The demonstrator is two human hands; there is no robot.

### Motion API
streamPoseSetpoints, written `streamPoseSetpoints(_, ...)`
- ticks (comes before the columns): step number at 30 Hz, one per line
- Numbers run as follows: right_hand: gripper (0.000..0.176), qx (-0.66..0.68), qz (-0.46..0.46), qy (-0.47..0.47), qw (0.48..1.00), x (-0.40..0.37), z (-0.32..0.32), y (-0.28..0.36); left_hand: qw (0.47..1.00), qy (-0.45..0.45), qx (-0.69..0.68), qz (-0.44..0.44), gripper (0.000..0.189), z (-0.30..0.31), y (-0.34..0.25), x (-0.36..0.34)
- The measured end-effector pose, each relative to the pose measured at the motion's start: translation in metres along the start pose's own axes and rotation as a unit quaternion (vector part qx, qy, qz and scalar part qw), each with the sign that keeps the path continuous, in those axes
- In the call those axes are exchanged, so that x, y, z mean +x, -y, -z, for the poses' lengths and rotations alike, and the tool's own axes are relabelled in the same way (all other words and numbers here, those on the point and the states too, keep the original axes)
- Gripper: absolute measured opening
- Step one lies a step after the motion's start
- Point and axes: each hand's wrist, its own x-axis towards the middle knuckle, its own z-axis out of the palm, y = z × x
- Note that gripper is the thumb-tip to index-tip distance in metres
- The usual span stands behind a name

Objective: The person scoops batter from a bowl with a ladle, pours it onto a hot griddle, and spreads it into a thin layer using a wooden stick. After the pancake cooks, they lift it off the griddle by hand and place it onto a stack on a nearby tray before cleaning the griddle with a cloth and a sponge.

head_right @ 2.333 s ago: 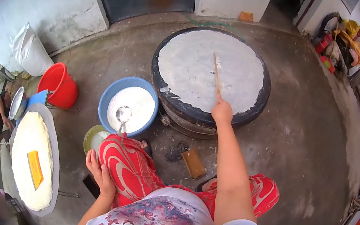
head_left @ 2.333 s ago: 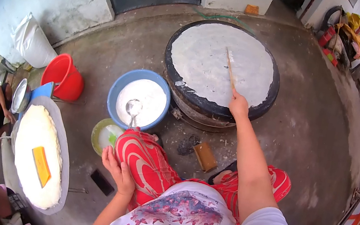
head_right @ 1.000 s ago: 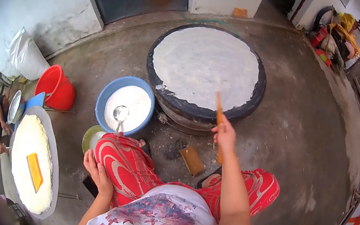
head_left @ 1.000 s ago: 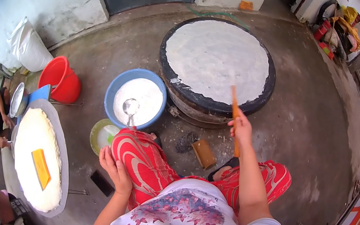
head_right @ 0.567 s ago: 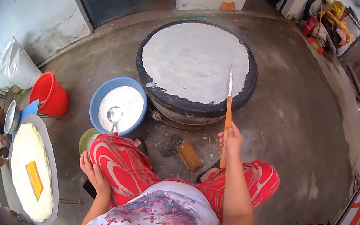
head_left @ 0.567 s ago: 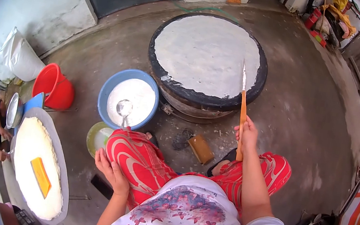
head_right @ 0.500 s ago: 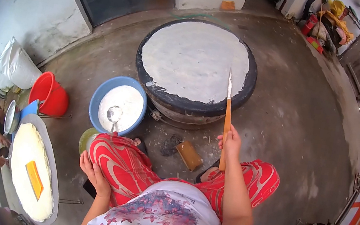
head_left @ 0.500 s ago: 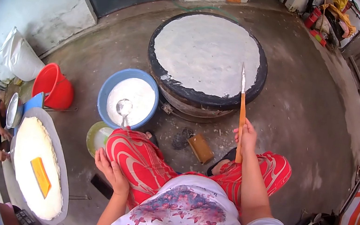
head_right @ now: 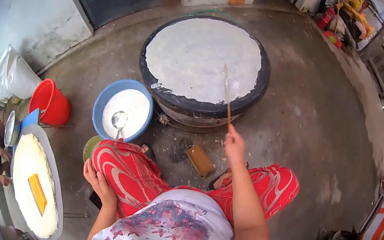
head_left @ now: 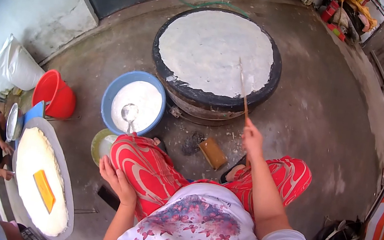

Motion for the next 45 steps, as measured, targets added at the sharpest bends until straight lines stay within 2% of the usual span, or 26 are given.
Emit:
streamPoseSetpoints(1, 0.033, -0.001, -0.001, 0.001, 1.000, 0.006, 0.008, -0.009, 1.000, 0.002, 0.001, 0.001, 0.047, 0.000, 0.000, -0.001)
streamPoseSetpoints(3, 0.034, -0.036, 0.068, -0.110, 0.991, 0.015, 0.018, -0.022, 1.000, 0.001, -0.001, -0.001, 0.048, 0.000, 0.000, -0.001)
streamPoseSetpoints(4, 0.034, -0.163, 0.127, -0.134, 0.969, 0.013, 0.021, -0.032, 1.000, 0.000, -0.004, -0.004, 0.048, 0.000, 0.000, -0.001)
streamPoseSetpoints(5, 0.034, -0.163, 0.126, -0.134, 0.969, 0.001, 0.019, -0.027, 1.000, 0.002, -0.005, -0.004, 0.048, 0.000, 0.000, -0.002)
streamPoseSetpoints(7, 0.032, -0.275, 0.174, -0.021, 0.945, -0.023, 0.011, -0.015, 1.000, -0.001, 0.000, 0.001, 0.048, 0.000, 0.000, -0.001)
streamPoseSetpoints(8, 0.034, -0.154, 0.114, 0.087, 0.978, -0.031, 0.005, -0.007, 1.000, -0.006, 0.000, 0.003, 0.048, -0.001, 0.000, 0.000)
streamPoseSetpoints(9, 0.034, -0.155, 0.116, 0.091, 0.977, -0.035, 0.002, 0.005, 1.000, -0.001, 0.000, 0.001, 0.048, -0.002, 0.002, 0.000)
streamPoseSetpoints(11, 0.040, -0.020, -0.073, 0.188, 0.979, -0.039, -0.003, 0.029, 1.000, -0.001, 0.002, 0.003, 0.048, -0.001, 0.003, 0.000)
streamPoseSetpoints(12, 0.049, 0.036, -0.043, 0.223, 0.973, -0.032, -0.005, 0.031, 1.000, 0.004, -0.001, 0.003, 0.048, -0.001, 0.002, 0.001)
streamPoseSetpoints(13, 0.049, 0.034, -0.044, 0.228, 0.972, -0.038, -0.010, 0.053, 1.000, 0.010, -0.004, 0.002, 0.048, 0.000, 0.001, 0.000)
streamPoseSetpoints(15, 0.047, 0.155, -0.057, 0.187, 0.968, -0.063, -0.021, 0.109, 1.000, 0.005, 0.005, 0.000, 0.048, 0.001, 0.001, -0.002)
streamPoseSetpoints(17, 0.044, 0.154, -0.076, 0.190, 0.967, -0.045, -0.019, 0.081, 1.000, -0.006, 0.020, -0.005, 0.047, -0.001, 0.002, 0.000)
streamPoseSetpoints(19, 0.039, 0.035, -0.081, 0.150, 0.985, -0.034, -0.018, 0.060, 1.000, -0.012, 0.020, 0.000, 0.047, 0.000, 0.002, -0.001)
streamPoseSetpoints(20, 0.034, 0.041, -0.080, 0.153, 0.984, -0.035, -0.022, 0.064, 1.000, -0.011, 0.019, 0.001, 0.048, 0.001, 0.003, -0.002)
streamPoseSetpoints(23, 0.033, 0.040, -0.049, 0.198, 0.978, -0.028, -0.033, 0.073, 1.000, -0.011, 0.018, 0.000, 0.048, 0.000, 0.005, -0.002)
streamPoseSetpoints(26, 0.034, 0.033, -0.061, 0.223, 0.972, -0.018, -0.050, 0.081, 1.000, -0.010, 0.018, -0.001, 0.048, 0.000, 0.006, -0.002)
streamPoseSetpoints(30, 0.034, 0.007, -0.070, 0.212, 0.975, 0.000, -0.069, 0.071, 1.000, -0.002, 0.004, 0.013, 0.049, 0.001, 0.005, -0.002)
streamPoseSetpoints(32, 0.033, -0.081, -0.035, 0.158, 0.984, 0.010, -0.076, 0.056, 1.000, -0.005, 0.004, 0.011, 0.049, 0.001, 0.005, -0.002)
streamPoseSetpoints(33, 0.033, -0.083, -0.036, 0.160, 0.983, 0.013, -0.078, 0.048, 1.000, -0.006, 0.005, 0.013, 0.049, 0.002, 0.004, -0.002)
streamPoseSetpoints(34, 0.034, -0.208, 0.120, 0.114, 0.964, 0.015, -0.078, 0.040, 1.000, -0.006, 0.002, 0.014, 0.049, 0.003, 0.002, -0.002)
streamPoseSetpoints(35, 0.036, -0.325, 0.272, 0.064, 0.904, 0.017, -0.078, 0.036, 1.000, -0.006, -0.002, 0.015, 0.049, 0.003, 0.002, -0.002)
streamPoseSetpoints(36, 0.036, -0.326, 0.271, 0.065, 0.903, 0.013, -0.082, 0.048, 1.000, -0.005, -0.002, 0.017, 0.049, 0.002, 0.003, -0.001)
streamPoseSetpoints(38, 0.041, -0.463, 0.245, 0.046, 0.851, 0.005, -0.091, 0.070, 1.000, -0.002, -0.006, 0.013, 0.048, 0.002, 0.004, -0.001)
streamPoseSetpoints(42, 0.041, -0.457, 0.244, 0.077, 0.852, 0.007, -0.096, 0.065, 1.000, 0.005, 0.001, 0.004, 0.048, 0.002, 0.003, 0.002)
streamPoseSetpoints(45, 0.039, -0.403, 0.291, 0.102, 0.862, 0.009, -0.077, 0.050, 1.000, 0.006, 0.008, 0.008, 0.048, 0.002, 0.004, 0.001)
